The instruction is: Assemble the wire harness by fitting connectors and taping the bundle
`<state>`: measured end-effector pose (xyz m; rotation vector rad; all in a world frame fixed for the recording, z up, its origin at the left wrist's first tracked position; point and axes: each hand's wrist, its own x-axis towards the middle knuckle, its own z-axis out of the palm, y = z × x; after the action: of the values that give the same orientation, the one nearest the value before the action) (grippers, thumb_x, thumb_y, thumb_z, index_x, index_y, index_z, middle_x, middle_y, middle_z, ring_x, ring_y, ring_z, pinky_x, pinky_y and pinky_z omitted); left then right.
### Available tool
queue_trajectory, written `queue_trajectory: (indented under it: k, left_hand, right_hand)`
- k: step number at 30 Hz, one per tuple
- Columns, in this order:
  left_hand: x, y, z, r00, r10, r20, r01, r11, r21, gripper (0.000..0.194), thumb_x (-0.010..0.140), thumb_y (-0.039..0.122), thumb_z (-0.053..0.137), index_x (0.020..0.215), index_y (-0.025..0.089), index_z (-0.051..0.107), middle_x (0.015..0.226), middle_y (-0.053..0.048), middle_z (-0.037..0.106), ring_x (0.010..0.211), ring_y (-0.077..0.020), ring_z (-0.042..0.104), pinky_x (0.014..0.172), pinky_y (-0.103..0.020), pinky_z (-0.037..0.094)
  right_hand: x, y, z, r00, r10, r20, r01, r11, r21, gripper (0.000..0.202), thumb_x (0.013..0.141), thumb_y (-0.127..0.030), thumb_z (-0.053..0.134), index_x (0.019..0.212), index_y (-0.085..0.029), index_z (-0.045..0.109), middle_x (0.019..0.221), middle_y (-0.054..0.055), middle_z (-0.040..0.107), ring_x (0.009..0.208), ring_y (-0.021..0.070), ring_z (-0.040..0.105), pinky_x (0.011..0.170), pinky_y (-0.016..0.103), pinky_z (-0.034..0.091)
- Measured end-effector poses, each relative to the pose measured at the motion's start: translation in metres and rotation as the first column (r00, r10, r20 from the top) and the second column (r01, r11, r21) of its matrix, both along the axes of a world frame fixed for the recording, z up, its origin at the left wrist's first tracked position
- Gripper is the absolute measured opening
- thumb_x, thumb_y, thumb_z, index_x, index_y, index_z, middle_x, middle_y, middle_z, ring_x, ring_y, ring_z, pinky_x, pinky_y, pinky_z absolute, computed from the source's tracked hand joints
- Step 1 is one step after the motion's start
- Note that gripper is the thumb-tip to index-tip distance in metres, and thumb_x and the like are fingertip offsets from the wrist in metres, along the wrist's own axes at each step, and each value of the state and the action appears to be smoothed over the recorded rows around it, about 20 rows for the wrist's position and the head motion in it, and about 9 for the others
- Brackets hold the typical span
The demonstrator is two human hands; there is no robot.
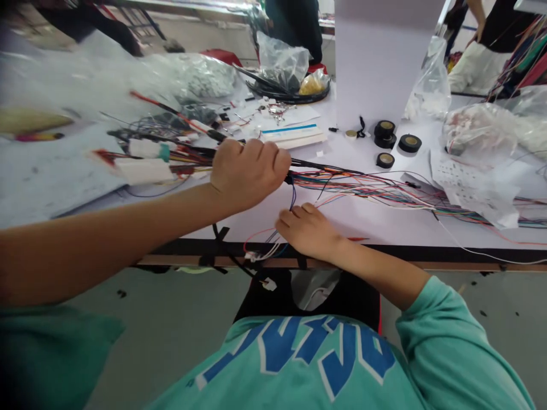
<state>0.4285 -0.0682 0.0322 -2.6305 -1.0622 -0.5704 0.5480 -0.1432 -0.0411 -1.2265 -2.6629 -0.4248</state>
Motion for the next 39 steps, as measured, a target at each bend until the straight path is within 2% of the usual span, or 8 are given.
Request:
queue_trajectory:
  k: [8,14,19,23,29,33,36,39]
  left_hand:
    - [0.007,0.021,-0.076,0.940,0.052,-0.338,-0.057,0.998,-0.004,0.038,0.083,0.005,0.024,0.089,0.010,0.061,0.080,-0.019,0.062,0.078,-0.0271,0.058,0.060,-0.036,0.034]
    - [0.005,0.023,-0.065,0.911,0.045,-0.410,-0.096,0.990,-0.106,0.030,0.084,0.010,0.034,0.096,0.011,0.061,0.087,-0.017,0.067,0.086,-0.0273,0.062,0.070,-0.038,0.039]
    - [0.004,0.015,-0.061,0.902,0.052,-0.429,-0.158,0.964,-0.216,0.030,0.084,0.013,0.037,0.103,0.010,0.060,0.101,-0.016,0.067,0.099,-0.0262,0.061,0.077,-0.036,0.045]
    - [0.001,0.012,-0.068,0.938,0.014,-0.347,-0.103,0.965,-0.242,0.043,0.084,0.008,0.032,0.124,0.008,0.050,0.123,-0.017,0.059,0.111,-0.0252,0.056,0.088,-0.037,0.046]
    - [-0.005,0.010,-0.077,0.987,0.002,-0.161,-0.036,0.977,-0.209,0.052,0.085,0.006,0.025,0.136,0.007,0.037,0.139,-0.020,0.043,0.129,-0.0274,0.040,0.102,-0.046,0.037]
    - [-0.007,0.008,-0.080,0.996,-0.019,-0.085,0.001,0.980,-0.200,0.053,0.086,0.008,0.024,0.137,0.010,0.037,0.141,-0.020,0.040,0.132,-0.0300,0.035,0.104,-0.052,0.033]
    - [-0.008,0.009,-0.081,0.998,-0.028,-0.062,0.013,0.974,-0.225,0.054,0.086,0.008,0.025,0.138,0.013,0.037,0.141,-0.017,0.042,0.132,-0.0287,0.037,0.104,-0.050,0.034]
    - [-0.010,0.011,-0.081,0.999,-0.009,-0.031,0.001,0.965,-0.261,0.056,0.084,0.009,0.030,0.139,0.014,0.033,0.140,-0.016,0.043,0.131,-0.0267,0.038,0.104,-0.047,0.033]
  right_hand:
    - [-0.010,0.012,-0.018,0.995,-0.016,-0.101,-0.006,0.976,-0.219,0.029,0.088,-0.019,0.045,0.114,-0.014,0.056,0.112,0.013,0.060,0.101,0.0222,0.053,0.085,0.038,0.043]
    - [-0.007,0.010,-0.015,0.999,0.027,-0.035,-0.032,0.991,-0.131,0.037,0.090,-0.019,0.035,0.125,-0.018,0.048,0.122,0.013,0.056,0.092,0.0230,0.055,0.071,0.038,0.048]
    - [0.008,-0.001,-0.019,0.988,0.154,0.003,-0.153,0.975,0.164,0.035,0.092,-0.016,0.031,0.121,-0.022,0.050,0.124,0.009,0.057,0.107,0.0218,0.050,0.080,0.038,0.043]
    - [0.038,-0.021,-0.015,0.972,0.236,0.013,-0.233,0.950,0.206,0.031,0.093,-0.034,0.037,0.111,-0.017,0.056,0.107,0.009,0.063,0.096,0.0192,0.052,0.080,0.035,0.040]
    - [0.073,-0.047,-0.018,0.999,-0.032,-0.036,0.030,0.998,-0.052,0.019,0.089,-0.026,0.048,0.079,-0.017,0.061,0.074,0.004,0.062,0.069,0.0153,0.052,0.064,0.028,0.035]
    - [0.080,-0.052,-0.004,0.992,-0.037,-0.123,0.028,0.997,-0.070,0.025,0.091,-0.018,0.042,0.076,-0.017,0.062,0.068,0.002,0.061,0.066,0.0143,0.051,0.061,0.027,0.036]
    - [0.093,-0.033,0.027,0.965,-0.097,-0.244,0.098,0.995,-0.007,0.028,0.092,-0.019,0.038,0.084,-0.018,0.064,0.076,0.004,0.064,0.074,0.0144,0.054,0.068,0.026,0.040]
    - [0.117,0.012,0.049,0.885,-0.370,-0.283,0.398,0.916,0.047,0.023,0.089,-0.022,0.042,0.087,-0.017,0.065,0.084,0.007,0.064,0.082,0.0184,0.056,0.071,0.030,0.041]
